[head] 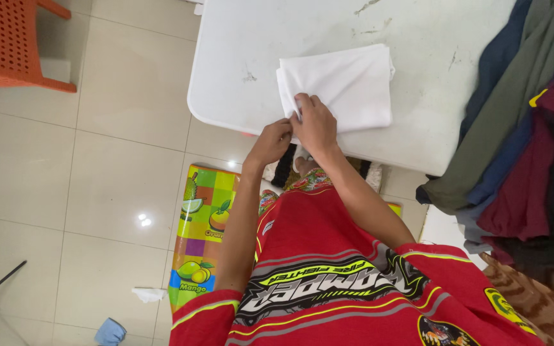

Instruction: The person folds a white polo shirt and a black t-shirt on a white table, then places the folded white shirt into a closet shelf. The person handles each shirt one at a time, smoothing and aligning edges before folding.

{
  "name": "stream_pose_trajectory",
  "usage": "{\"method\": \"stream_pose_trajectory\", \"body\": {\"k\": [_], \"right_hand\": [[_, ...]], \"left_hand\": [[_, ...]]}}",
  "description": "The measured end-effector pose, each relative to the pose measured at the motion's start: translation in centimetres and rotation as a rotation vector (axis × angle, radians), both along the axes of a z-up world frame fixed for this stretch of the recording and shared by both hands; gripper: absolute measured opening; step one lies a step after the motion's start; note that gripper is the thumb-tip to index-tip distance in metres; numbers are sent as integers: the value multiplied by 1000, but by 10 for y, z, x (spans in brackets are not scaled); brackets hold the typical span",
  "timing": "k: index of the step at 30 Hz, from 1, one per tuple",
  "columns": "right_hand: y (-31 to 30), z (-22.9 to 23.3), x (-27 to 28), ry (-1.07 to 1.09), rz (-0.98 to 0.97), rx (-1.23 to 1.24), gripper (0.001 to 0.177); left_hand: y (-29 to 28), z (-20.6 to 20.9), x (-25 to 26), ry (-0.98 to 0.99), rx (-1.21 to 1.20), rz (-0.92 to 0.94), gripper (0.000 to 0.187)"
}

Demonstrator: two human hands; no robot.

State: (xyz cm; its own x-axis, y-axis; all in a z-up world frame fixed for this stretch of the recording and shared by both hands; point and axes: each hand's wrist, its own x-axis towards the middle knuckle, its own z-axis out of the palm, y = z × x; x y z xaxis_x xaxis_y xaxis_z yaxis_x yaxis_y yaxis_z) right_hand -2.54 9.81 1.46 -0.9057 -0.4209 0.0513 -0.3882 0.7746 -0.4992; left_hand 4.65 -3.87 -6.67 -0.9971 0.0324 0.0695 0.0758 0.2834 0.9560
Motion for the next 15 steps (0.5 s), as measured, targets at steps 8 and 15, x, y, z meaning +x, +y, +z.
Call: {"method": "stream_pose_trajectory", "body": {"k": [8,15], "right_hand": [[9,0,6,-36,-7,-17,40],[14,-16,16,-126,94,-187,65]], "left_hand": [[-21,18,-17,-256,206,225,28],[-6,21,-49,-207,100,401,21]]}}
